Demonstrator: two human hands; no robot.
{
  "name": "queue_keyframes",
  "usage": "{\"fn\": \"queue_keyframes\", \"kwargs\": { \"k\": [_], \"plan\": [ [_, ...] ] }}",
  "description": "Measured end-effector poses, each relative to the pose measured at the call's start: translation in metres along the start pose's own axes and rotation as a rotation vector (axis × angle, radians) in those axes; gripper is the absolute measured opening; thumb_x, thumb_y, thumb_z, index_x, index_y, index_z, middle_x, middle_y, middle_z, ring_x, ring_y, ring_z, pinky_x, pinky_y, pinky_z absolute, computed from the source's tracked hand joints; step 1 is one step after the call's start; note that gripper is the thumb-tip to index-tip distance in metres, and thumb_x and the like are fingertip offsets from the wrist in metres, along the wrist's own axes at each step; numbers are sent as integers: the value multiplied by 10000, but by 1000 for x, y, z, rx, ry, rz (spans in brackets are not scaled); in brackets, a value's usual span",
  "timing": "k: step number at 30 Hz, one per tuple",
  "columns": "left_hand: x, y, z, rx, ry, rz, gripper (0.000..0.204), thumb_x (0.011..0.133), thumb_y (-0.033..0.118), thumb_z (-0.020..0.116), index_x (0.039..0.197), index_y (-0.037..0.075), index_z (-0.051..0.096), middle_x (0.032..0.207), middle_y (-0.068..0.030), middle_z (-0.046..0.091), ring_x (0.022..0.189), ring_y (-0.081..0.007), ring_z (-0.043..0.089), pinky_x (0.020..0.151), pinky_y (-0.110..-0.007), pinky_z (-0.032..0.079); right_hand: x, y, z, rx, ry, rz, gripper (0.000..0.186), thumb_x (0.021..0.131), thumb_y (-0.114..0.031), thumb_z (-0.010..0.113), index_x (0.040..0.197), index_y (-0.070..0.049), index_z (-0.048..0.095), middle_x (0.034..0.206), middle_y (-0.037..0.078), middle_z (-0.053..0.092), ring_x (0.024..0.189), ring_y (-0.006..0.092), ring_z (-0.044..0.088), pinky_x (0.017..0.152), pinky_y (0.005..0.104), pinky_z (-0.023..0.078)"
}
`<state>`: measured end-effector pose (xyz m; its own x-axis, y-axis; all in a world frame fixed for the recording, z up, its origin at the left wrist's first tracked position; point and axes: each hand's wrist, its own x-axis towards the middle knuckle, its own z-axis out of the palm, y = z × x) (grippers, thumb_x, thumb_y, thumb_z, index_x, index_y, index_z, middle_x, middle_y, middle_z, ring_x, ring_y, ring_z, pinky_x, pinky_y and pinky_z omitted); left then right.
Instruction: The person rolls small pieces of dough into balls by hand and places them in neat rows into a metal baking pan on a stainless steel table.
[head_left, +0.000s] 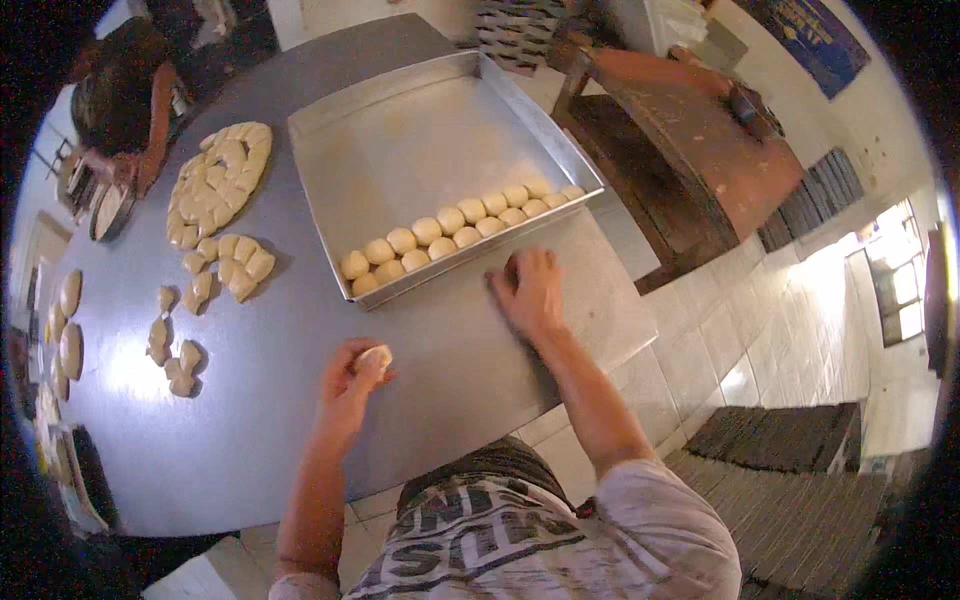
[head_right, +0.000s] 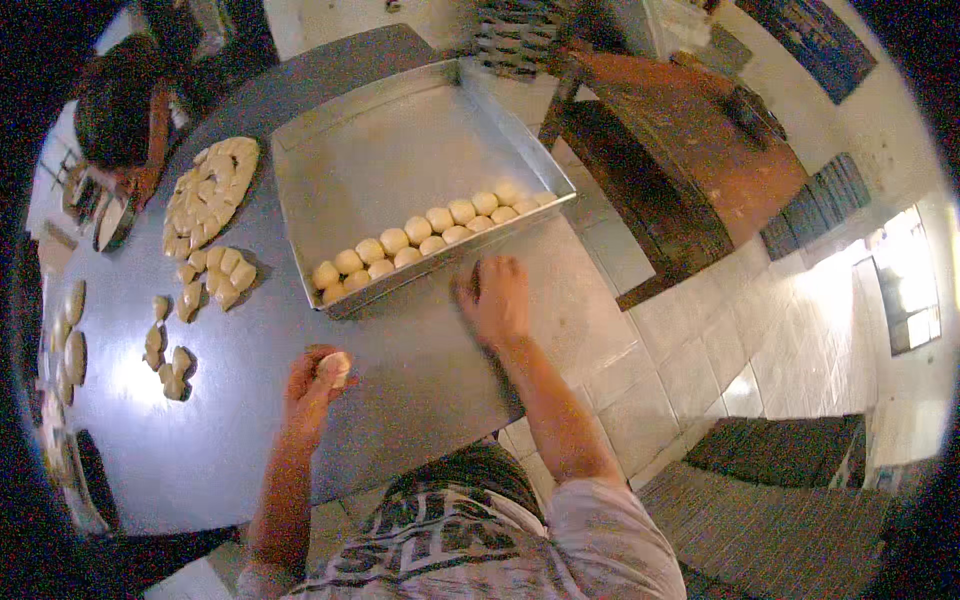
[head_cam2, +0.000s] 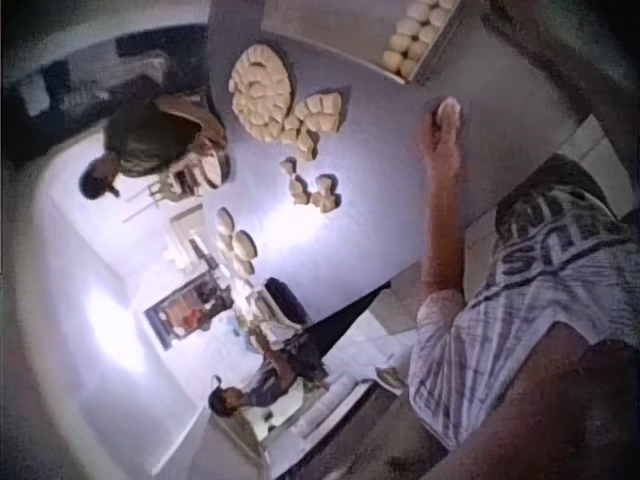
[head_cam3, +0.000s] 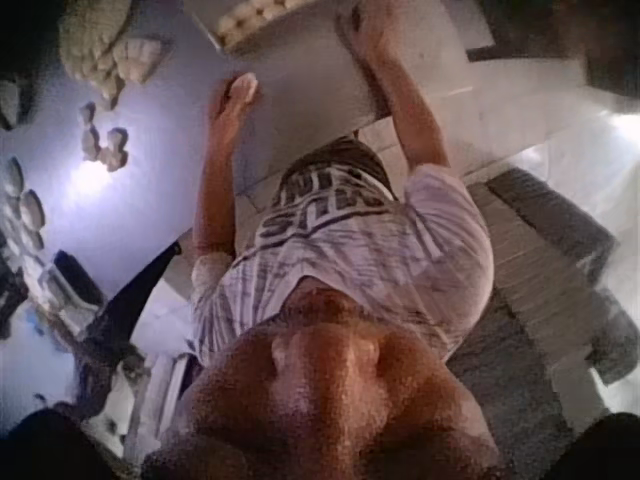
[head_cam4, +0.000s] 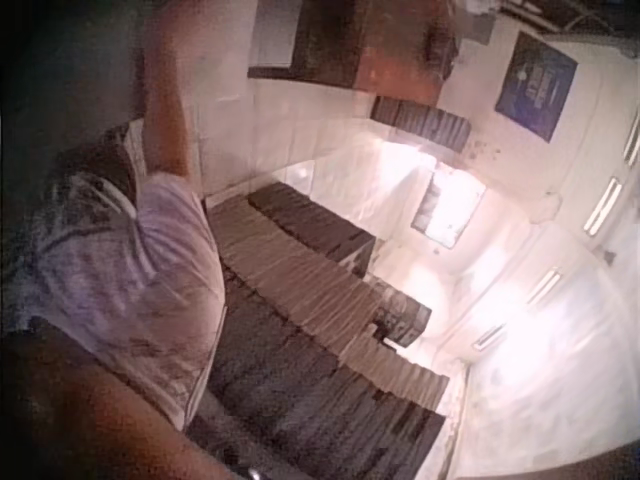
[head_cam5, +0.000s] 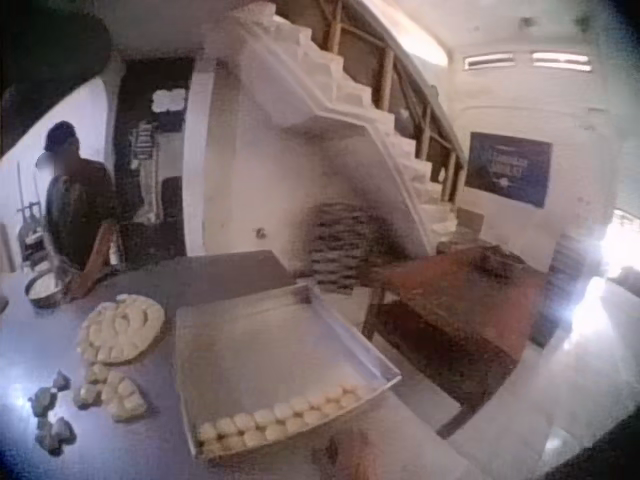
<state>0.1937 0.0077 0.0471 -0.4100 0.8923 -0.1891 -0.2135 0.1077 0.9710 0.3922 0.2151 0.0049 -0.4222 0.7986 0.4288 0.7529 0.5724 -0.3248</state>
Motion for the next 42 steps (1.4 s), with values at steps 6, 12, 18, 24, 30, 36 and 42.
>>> {"fn": "queue_keyframes", "kwargs": {
  "k": [6,12,18,24,30,36,42],
  "plan": [
    [11,14,19,14,72,-61,237,891,198,576,1069,46,535,882,-31,570,771,-119,553,700,-270,483,-37,60,-62,495,-246,230,173,771,-83,630,908,-32,537,943,165,539,935,349,520,848,435,428],
    [9,-2,45,-32,109,-51,135,876,165,589,863,88,478,775,-13,541,695,-105,520,649,-260,448,-6,50,-45,142,-185,-157,212,739,-99,638,910,-30,533,948,162,537,936,351,506,822,454,415],
    [9,-32,46,272,190,50,185,791,79,639,775,113,458,670,33,445,628,-79,421,577,-240,352,-20,31,-21,295,-160,-346,201,700,-133,647,842,-53,530,936,147,530,905,331,492,810,460,389],
    [-12,-2,68,239,47,-54,266,767,23,665,962,63,488,941,-19,508,837,-111,504,683,-265,455,33,105,-16,102,-3,55,274,672,-154,658,867,-20,521,911,184,535,895,377,494,835,485,393],
    [-21,-8,42,29,76,-62,204,851,47,568,1017,74,452,1018,-59,533,889,-144,535,755,-304,486,6,94,-36,208,-95,-264,205,712,-128,635,820,-7,510,874,185,521,873,360,492,832,467,390],
    [-19,-20,58,83,129,-23,191,852,114,585,839,127,395,772,7,458,669,-100,448,575,-254,386,-8,79,-46,101,-44,-328,275,724,-176,632,913,5,546,930,156,562,960,331,514,862,409,422],
    [-39,-29,12,89,340,-128,217,838,124,617,801,133,404,719,57,392,629,-78,386,563,-260,347,86,105,-76,705,-93,320,230,732,-136,624,914,-2,583,840,134,613,741,260,601,720,347,487]
  ]
}}
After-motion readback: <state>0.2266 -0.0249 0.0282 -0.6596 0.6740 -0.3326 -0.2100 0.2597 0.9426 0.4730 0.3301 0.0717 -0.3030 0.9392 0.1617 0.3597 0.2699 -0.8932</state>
